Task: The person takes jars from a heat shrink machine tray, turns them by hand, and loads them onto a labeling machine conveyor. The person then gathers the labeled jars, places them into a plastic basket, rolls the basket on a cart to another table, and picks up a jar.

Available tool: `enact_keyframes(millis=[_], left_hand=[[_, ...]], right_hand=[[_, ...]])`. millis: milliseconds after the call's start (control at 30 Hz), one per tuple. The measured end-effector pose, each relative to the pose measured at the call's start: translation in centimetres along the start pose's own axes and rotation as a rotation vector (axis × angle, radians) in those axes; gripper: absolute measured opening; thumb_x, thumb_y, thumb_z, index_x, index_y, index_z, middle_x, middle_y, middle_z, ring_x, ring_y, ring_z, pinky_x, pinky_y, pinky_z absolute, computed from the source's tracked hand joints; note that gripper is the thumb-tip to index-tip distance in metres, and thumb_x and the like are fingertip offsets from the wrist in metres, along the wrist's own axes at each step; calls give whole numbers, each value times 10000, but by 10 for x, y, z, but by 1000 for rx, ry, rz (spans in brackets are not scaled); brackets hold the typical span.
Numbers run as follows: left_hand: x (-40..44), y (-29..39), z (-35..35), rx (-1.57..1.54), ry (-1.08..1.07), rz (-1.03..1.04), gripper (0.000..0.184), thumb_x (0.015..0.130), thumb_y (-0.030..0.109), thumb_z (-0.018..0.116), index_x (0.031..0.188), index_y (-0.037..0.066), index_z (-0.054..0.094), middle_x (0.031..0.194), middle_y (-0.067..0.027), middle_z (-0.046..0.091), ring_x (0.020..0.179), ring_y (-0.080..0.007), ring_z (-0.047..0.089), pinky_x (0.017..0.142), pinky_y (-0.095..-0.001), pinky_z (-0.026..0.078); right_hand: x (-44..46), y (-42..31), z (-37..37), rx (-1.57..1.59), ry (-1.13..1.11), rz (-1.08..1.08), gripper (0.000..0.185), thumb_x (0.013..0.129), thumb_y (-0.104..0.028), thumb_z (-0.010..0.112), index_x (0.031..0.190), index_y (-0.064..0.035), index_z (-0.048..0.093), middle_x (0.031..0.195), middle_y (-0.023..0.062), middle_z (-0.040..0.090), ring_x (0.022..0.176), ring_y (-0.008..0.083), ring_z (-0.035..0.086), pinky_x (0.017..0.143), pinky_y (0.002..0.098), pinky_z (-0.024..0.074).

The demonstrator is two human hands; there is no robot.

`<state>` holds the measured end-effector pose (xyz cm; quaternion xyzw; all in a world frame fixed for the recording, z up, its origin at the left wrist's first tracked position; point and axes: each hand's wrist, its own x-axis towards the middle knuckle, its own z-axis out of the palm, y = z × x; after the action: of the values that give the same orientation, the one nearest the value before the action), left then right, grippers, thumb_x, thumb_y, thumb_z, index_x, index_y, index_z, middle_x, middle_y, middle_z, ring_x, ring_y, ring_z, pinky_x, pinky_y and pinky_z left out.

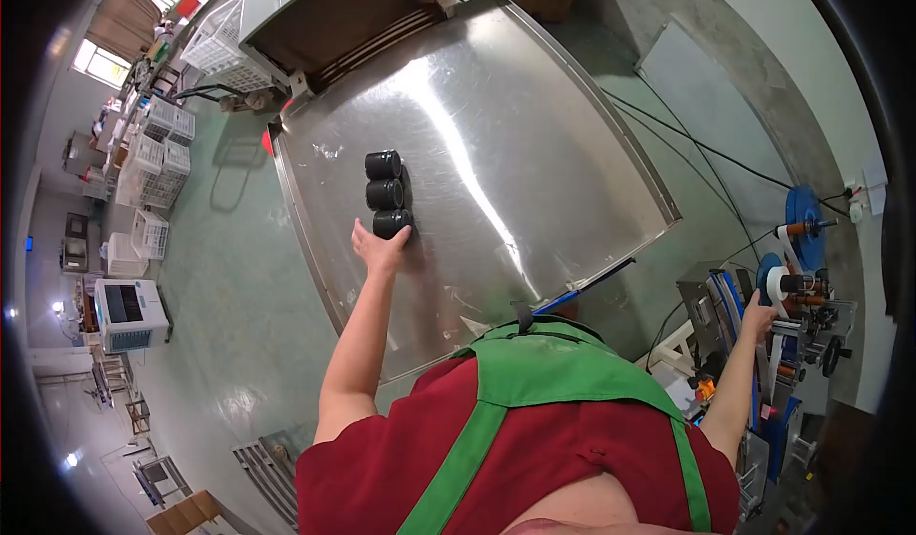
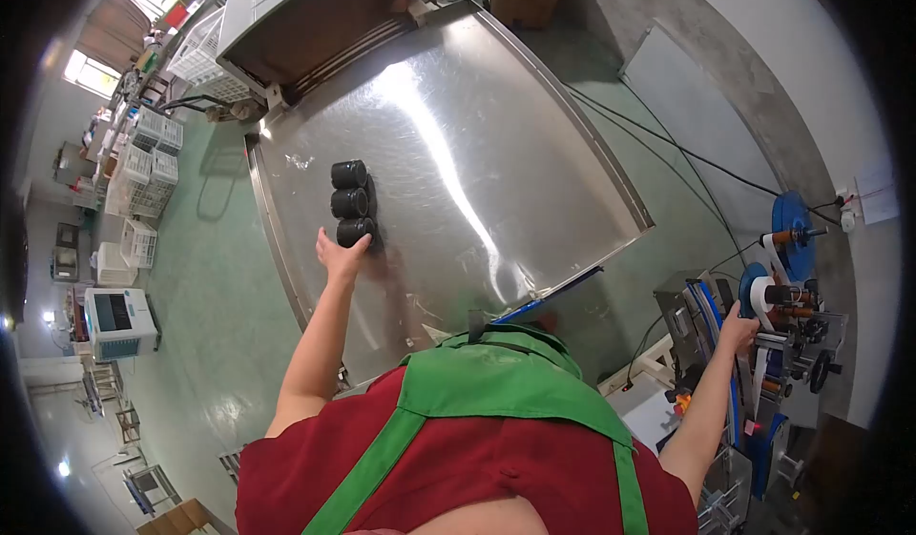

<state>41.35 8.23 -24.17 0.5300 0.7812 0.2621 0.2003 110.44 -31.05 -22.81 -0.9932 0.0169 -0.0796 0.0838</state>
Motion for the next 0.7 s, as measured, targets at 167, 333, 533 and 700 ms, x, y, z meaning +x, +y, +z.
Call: enact_keyframes(millis=[167, 333, 533, 700], left_hand=[[13, -18, 28, -37, -68, 100, 922, 621, 368, 830, 1298, -43, 358, 1236, -231, 502, 1176, -365, 492, 1005, -441, 398], [-23, 14, 11, -683, -455, -257, 623, 752, 317, 734, 1199, -11, 448, 1092, -153, 597, 970, -249, 622, 800, -403, 524], [-99, 105, -16, -1211, -1543, -498, 542, 881, 482, 534, 1227, 64, 532, 1093, -125, 652, 979, -278, 639, 770, -407, 528], [-142, 167, -29, -1106, -1844, -388, 619, 905, 568, 473, 1292, 85, 497, 1212, -127, 596, 1136, -288, 573, 883, -449, 510]], right_hand=[[-43, -9, 15, 350, 87, -531, 595, 836, -185, 654, 1323, 40, 396, 1285, 246, 505, 1197, 394, 485, 1009, 432, 386], [-202, -100, -55, 696, -470, -636, 473, 782, -72, 636, 1240, -29, 522, 1260, 145, 542, 1087, 255, 532, 910, 368, 450], [-334, -196, -173, 820, -859, -1321, 762, 715, -260, 781, 1353, -54, 419, 1385, 166, 422, 1286, 325, 407, 1072, 424, 341], [-349, -216, -209, 856, -1078, -1274, 920, 691, -270, 817, 1425, -48, 310, 1389, 161, 418, 1309, 319, 389, 1089, 408, 317]])
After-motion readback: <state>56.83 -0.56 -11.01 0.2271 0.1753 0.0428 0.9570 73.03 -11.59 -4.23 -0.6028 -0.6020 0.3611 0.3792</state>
